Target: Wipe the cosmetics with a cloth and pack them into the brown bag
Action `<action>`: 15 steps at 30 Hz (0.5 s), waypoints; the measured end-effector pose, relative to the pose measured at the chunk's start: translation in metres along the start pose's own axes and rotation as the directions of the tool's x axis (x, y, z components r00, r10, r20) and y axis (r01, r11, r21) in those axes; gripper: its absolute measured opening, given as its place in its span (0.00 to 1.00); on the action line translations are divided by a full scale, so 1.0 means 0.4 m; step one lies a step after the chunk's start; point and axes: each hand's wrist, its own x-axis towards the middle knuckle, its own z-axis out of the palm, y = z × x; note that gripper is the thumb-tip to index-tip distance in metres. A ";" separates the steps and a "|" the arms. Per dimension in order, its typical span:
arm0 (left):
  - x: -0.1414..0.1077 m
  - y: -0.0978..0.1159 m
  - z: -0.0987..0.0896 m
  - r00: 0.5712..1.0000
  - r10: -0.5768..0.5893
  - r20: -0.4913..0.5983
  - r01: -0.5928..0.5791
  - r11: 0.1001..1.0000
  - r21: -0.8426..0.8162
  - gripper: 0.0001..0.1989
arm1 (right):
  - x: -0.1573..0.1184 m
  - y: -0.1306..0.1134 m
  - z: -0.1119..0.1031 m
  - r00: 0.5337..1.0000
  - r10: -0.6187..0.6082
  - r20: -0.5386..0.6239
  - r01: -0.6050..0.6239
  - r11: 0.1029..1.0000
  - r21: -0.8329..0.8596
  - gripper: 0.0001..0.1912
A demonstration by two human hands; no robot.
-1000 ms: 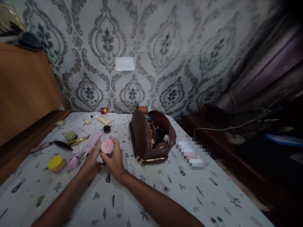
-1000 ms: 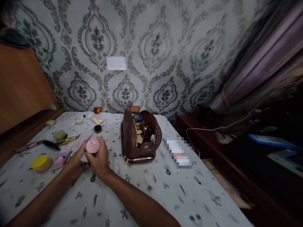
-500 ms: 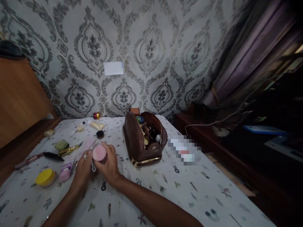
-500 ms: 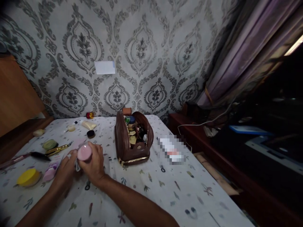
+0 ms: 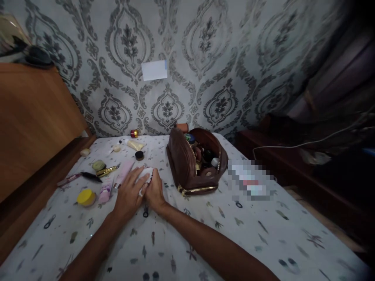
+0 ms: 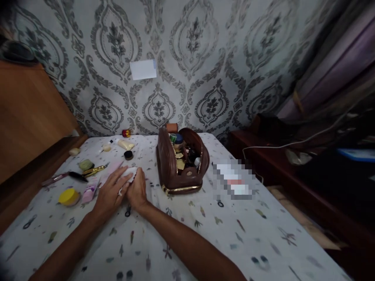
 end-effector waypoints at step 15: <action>0.047 0.052 -0.033 0.657 -0.719 0.226 0.610 0.331 -0.720 0.28 | 0.028 -0.029 -0.015 0.993 0.060 0.101 -0.083 0.966 0.246 0.25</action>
